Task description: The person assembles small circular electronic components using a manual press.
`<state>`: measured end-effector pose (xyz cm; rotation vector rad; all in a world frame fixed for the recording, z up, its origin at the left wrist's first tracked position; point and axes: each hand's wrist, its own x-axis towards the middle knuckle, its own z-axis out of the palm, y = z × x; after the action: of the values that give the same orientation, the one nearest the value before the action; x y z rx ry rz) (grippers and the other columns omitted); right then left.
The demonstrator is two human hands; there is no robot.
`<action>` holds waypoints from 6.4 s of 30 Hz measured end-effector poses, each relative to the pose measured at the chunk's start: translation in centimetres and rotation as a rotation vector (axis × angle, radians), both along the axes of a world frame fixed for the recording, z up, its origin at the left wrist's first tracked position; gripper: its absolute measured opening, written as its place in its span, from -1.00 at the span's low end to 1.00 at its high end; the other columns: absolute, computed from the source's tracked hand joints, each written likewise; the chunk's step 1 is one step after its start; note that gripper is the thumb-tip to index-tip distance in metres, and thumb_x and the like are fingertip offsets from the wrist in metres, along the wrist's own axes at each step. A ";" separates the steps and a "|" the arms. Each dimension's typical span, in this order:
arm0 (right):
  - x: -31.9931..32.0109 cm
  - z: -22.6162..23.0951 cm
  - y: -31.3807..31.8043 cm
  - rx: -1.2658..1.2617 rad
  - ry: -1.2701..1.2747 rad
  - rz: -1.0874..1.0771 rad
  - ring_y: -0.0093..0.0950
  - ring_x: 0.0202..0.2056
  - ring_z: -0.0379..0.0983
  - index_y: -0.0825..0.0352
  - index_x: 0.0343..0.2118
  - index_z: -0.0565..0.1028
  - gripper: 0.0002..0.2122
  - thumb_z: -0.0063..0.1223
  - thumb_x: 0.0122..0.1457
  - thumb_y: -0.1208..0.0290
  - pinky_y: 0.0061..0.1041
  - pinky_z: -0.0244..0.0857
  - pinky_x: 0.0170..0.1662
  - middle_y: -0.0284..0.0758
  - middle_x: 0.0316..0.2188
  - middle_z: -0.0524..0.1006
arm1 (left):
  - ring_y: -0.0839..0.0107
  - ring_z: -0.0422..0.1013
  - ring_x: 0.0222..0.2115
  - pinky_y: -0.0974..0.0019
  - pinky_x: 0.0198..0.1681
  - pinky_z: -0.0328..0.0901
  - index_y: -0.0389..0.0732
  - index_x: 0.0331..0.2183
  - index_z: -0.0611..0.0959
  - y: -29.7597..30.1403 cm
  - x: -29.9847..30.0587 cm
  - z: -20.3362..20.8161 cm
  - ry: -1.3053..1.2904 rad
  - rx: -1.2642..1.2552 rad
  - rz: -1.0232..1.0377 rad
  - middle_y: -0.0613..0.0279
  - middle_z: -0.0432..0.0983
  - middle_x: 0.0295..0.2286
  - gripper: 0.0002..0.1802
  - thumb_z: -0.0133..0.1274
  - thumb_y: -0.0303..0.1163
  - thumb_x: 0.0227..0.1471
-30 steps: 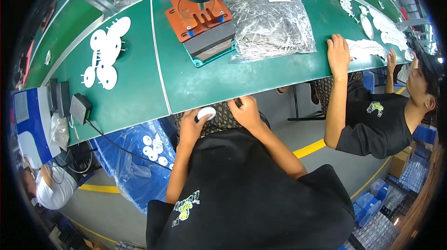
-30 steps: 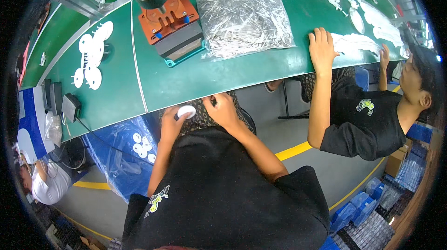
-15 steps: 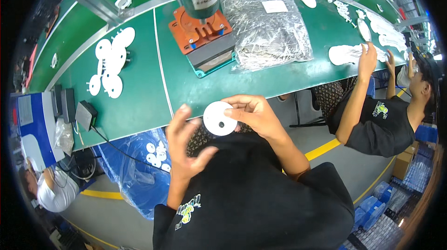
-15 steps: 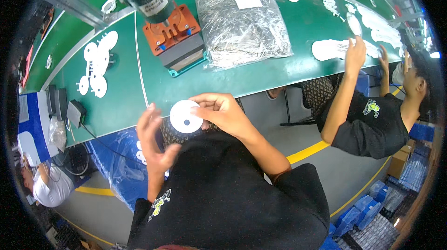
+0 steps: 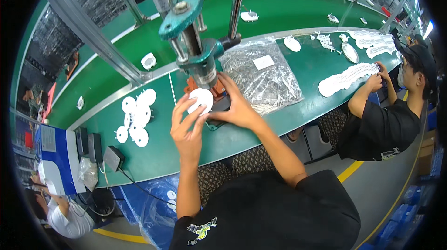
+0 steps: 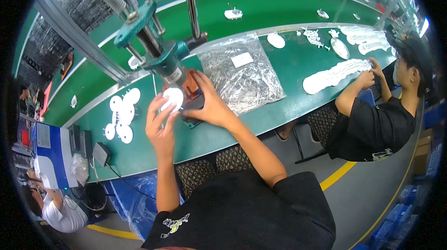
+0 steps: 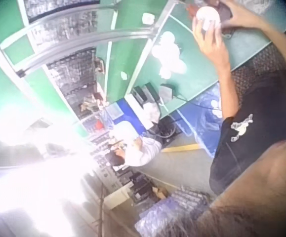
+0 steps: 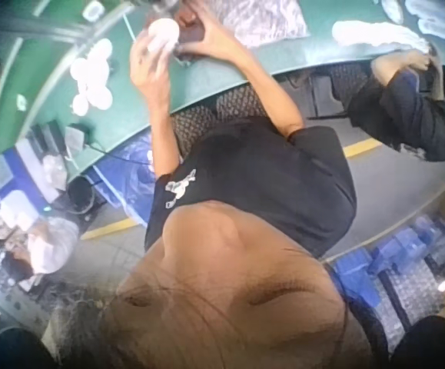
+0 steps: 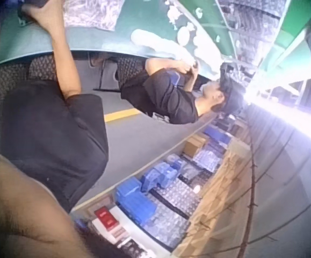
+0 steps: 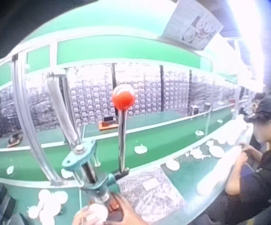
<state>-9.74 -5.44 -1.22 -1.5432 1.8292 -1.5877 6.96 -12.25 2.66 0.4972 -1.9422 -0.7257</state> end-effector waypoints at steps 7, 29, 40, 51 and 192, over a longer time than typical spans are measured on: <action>2.1 -0.4 0.5 0.034 -0.061 -0.102 -0.06 0.35 -0.02 0.30 0.33 0.07 0.01 0.45 -0.21 0.24 -0.21 0.01 0.32 -0.03 0.35 0.02 | 0.09 0.33 0.13 0.02 0.21 0.19 -0.20 -0.28 0.76 -3.3 -0.7 -0.7 -0.190 -0.030 -0.110 0.13 0.61 -0.11 -0.74 0.27 -0.53 -0.13; -3.5 22.8 -2.2 -0.865 -0.030 -0.087 -0.45 -0.13 0.49 0.39 0.02 0.41 -0.54 0.23 0.12 0.24 -0.51 0.39 -0.15 -0.13 -0.02 0.45 | 0.13 0.32 0.08 0.11 0.14 0.23 -0.27 0.12 0.37 -5.7 -3.3 -1.2 -0.191 -0.026 -0.200 0.06 0.37 0.02 -0.01 0.50 -0.24 -0.33; 0.4 20.7 1.7 -0.628 -0.400 0.197 -0.77 -0.48 0.16 0.32 -0.34 0.41 -0.78 0.15 0.21 0.27 -0.72 0.03 -0.41 -0.57 -0.51 0.30 | 0.03 0.39 -0.02 0.12 0.03 0.31 -0.29 -0.08 0.56 -1.8 -1.1 -1.4 -0.126 0.053 -0.125 0.02 0.39 -0.03 -0.20 0.51 -0.22 -0.42; 1.5 25.6 3.8 -0.820 -0.543 0.463 -0.49 -0.49 0.48 0.39 -0.14 0.45 -0.68 -0.03 0.33 0.18 -0.62 0.31 -0.48 -0.25 -0.39 0.54 | -0.03 0.40 -0.07 0.05 -0.03 0.33 -0.28 -0.16 0.58 0.3 0.4 -2.2 -0.123 0.038 0.011 -0.07 0.38 -0.04 -0.23 0.52 -0.10 -0.43; 8.6 -4.0 9.4 -0.081 -0.269 -0.026 -0.50 -0.36 0.57 0.44 -0.29 0.52 -0.86 0.19 0.07 0.67 -0.56 0.43 -0.24 -0.23 -0.36 0.60 | 0.07 0.49 -0.09 0.10 -0.01 0.39 -0.22 -0.28 0.70 7.3 6.2 -5.9 -0.292 0.081 -0.018 0.13 0.60 -0.17 -0.61 0.38 -0.46 -0.30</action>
<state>-1.17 3.94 -5.24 -1.2674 1.6636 -1.8030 13.13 -4.98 -3.27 0.6665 -2.1964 -0.7805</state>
